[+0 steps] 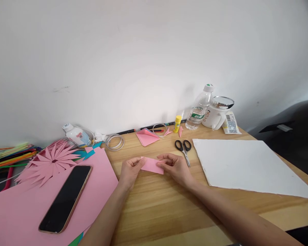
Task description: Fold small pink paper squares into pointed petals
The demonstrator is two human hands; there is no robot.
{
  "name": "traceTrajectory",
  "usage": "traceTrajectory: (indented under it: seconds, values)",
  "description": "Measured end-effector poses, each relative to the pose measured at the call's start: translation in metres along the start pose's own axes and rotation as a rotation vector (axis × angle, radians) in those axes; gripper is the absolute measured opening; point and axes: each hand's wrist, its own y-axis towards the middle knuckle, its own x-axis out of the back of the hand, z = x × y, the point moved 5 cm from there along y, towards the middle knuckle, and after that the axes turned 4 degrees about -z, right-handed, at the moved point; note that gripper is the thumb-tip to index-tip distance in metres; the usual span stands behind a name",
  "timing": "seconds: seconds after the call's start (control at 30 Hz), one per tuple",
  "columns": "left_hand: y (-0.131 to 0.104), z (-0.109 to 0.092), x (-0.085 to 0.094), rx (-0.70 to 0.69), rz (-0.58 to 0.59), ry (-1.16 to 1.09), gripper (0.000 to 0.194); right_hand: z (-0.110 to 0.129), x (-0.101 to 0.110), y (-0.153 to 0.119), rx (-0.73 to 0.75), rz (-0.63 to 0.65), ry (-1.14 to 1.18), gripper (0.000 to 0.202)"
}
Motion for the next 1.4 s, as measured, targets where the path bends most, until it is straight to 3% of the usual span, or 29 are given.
traceTrajectory:
  seconds: [0.23, 0.43, 0.73, 0.87, 1.07, 1.13, 1.3, 1.4]
  values:
    - [0.001, 0.000, 0.000, 0.035, -0.036, 0.003, 0.033, 0.004, 0.000, 0.001, 0.058, -0.007, -0.025, 0.035]
    - [-0.002, 0.008, -0.004, 0.202, 0.036, -0.018, 0.042, 0.011, 0.010, 0.000, 0.192, -0.177, -0.102, 0.026]
    - [-0.005, 0.001, -0.016, 0.109, 0.218, -0.114, 0.040, 0.024, -0.009, -0.012, 0.456, 0.069, -0.235, 0.013]
    - [-0.005, -0.001, -0.015, 0.074, 0.218, -0.102, 0.037, 0.021, -0.008, -0.010, 0.424, 0.093, -0.186, 0.019]
    - [-0.007, -0.004, -0.019, 0.068, 0.276, -0.061, 0.035, 0.011, -0.009, -0.008, 0.244, 0.136, -0.136, 0.035]
    - [-0.007, -0.004, -0.020, 0.063, 0.260, -0.033, 0.032, 0.010, -0.010, -0.007, 0.227, 0.138, -0.143, 0.038]
    - [-0.001, 0.001, -0.008, -0.001, 0.056, 0.049, 0.024, 0.010, -0.011, -0.007, 0.251, 0.143, -0.064, 0.032]
    - [0.002, 0.004, -0.004, -0.001, 0.008, 0.037, 0.027, 0.008, -0.012, -0.006, 0.252, 0.140, -0.022, 0.031]
